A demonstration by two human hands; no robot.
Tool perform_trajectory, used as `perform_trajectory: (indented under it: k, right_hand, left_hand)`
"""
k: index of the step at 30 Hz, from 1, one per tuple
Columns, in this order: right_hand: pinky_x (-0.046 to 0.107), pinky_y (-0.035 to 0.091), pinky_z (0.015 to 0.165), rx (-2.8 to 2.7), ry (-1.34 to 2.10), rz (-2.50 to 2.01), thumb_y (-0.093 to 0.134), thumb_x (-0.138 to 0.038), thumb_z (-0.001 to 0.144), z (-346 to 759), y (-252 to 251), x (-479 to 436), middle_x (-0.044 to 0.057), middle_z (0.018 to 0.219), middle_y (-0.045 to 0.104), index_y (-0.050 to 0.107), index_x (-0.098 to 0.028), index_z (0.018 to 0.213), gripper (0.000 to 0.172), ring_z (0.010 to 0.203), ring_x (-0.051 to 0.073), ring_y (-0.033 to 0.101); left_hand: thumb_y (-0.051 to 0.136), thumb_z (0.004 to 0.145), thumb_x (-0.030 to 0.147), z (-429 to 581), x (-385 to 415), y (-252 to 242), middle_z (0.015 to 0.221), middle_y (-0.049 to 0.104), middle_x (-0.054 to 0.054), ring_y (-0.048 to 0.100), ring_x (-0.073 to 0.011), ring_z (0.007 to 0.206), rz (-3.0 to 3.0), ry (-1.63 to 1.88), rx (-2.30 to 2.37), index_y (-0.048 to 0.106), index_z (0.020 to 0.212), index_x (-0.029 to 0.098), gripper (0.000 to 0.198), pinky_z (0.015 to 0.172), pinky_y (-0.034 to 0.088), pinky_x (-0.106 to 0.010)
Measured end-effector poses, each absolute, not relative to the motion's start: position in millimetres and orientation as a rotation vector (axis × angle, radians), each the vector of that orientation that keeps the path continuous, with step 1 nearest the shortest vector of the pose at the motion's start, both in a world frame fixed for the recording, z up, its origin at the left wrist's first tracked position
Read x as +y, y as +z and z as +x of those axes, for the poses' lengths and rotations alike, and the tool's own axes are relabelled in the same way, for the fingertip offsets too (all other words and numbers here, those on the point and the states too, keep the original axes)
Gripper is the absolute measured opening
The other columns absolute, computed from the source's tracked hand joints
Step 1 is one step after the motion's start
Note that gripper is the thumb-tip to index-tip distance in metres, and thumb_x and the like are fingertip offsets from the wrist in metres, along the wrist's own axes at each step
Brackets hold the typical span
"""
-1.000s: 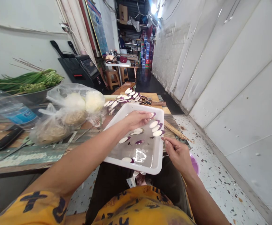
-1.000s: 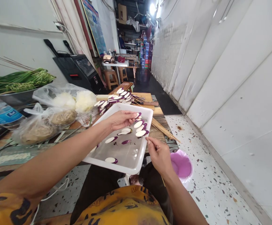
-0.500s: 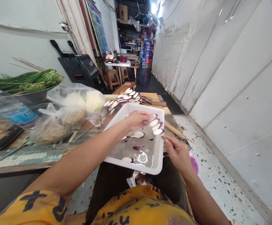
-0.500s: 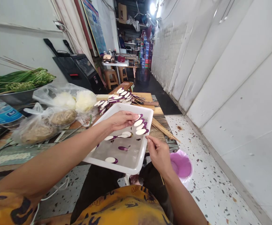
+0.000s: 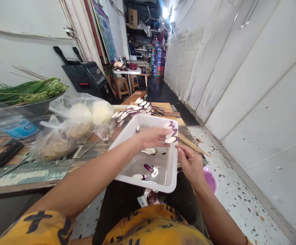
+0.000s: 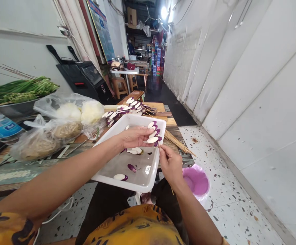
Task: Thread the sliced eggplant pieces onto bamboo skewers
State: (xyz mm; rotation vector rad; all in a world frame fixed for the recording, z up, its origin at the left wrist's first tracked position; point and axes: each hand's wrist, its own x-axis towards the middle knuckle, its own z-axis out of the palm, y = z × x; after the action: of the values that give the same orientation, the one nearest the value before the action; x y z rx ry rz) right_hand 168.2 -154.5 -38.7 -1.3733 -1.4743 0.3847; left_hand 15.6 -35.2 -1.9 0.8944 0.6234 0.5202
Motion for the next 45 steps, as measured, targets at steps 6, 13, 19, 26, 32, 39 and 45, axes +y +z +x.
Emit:
perform_trajectory:
  k: [6, 13, 19, 26, 32, 39, 45]
  right_hand:
    - [0.028, 0.048, 0.058, -1.445, 0.376, -1.353, 0.051, -0.030, 0.086, 164, -44, -144, 0.003, 0.071, 0.070, 0.068, -0.016, 0.094, 0.023, 0.061, 0.016, 0.063]
    - [0.026, 0.045, 0.055, -1.485, 0.366, -1.380, 0.049, -0.030, 0.088, 160, -39, -148, 0.004, 0.073, 0.070, 0.068, -0.017, 0.091, 0.023, 0.064, 0.017, 0.063]
    - [0.023, 0.042, 0.050, -1.434, 0.397, -1.401, 0.051, -0.033, 0.087, 159, -32, -146, 0.002, 0.065, 0.065, 0.068, -0.015, 0.089, 0.025, 0.058, 0.015, 0.059]
    - [0.023, 0.038, 0.047, -1.379, 0.487, -1.364, 0.052, -0.035, 0.086, 157, -34, -145, -0.003, 0.051, 0.053, 0.067, -0.015, 0.087, 0.026, 0.046, 0.011, 0.047]
    - [0.023, 0.040, 0.050, -1.398, 0.548, -1.339, 0.053, -0.036, 0.086, 161, -39, -150, 0.000, 0.061, 0.061, 0.068, -0.016, 0.089, 0.025, 0.055, 0.013, 0.055]
    - [0.025, 0.044, 0.056, -1.456, 0.417, -1.351, 0.051, -0.031, 0.087, 159, -36, -149, 0.002, 0.070, 0.067, 0.068, -0.016, 0.087, 0.023, 0.061, 0.015, 0.060]
    - [0.024, 0.043, 0.053, -1.482, 0.363, -1.364, 0.051, -0.031, 0.087, 161, -35, -148, 0.001, 0.064, 0.066, 0.068, -0.017, 0.086, 0.023, 0.057, 0.014, 0.058]
  left_hand:
    - [0.079, 0.064, 0.015, 22, -40, -6, 0.074, 0.066, -0.003, 0.063, -0.0128, 0.071, 0.853, 0.535, 0.657, 0.063, 0.076, 0.012, 0.021, 0.076, 0.050, -0.032]
    - [0.079, 0.060, 0.009, 23, -47, 0, 0.071, 0.064, -0.001, 0.060, -0.0116, 0.069, 0.876, 0.568, 0.615, 0.062, 0.072, 0.011, 0.021, 0.073, 0.047, -0.031]
    - [0.080, 0.062, 0.014, 25, -47, -3, 0.073, 0.064, -0.002, 0.060, -0.0111, 0.072, 0.913, 0.529, 0.561, 0.064, 0.076, 0.011, 0.021, 0.072, 0.047, -0.027]
    - [0.073, 0.072, 0.020, 26, -41, -3, 0.076, 0.065, -0.005, 0.062, -0.0130, 0.069, 0.791, 0.734, 0.525, 0.066, 0.083, 0.010, 0.016, 0.070, 0.051, -0.029]
    - [0.065, 0.078, 0.015, 25, -41, 4, 0.075, 0.066, -0.005, 0.062, -0.0140, 0.067, 0.720, 0.851, 0.582, 0.064, 0.079, 0.011, 0.004, 0.066, 0.053, -0.031]
    - [0.069, 0.074, 0.015, 30, -45, -2, 0.070, 0.064, -0.005, 0.061, -0.0131, 0.062, 0.769, 0.716, 0.617, 0.063, 0.073, 0.010, 0.008, 0.064, 0.052, -0.028]
    - [0.069, 0.076, 0.033, 28, -41, 3, 0.080, 0.068, -0.007, 0.063, -0.0167, 0.074, 0.772, 0.885, 0.568, 0.066, 0.084, 0.013, 0.022, 0.069, 0.052, -0.031]
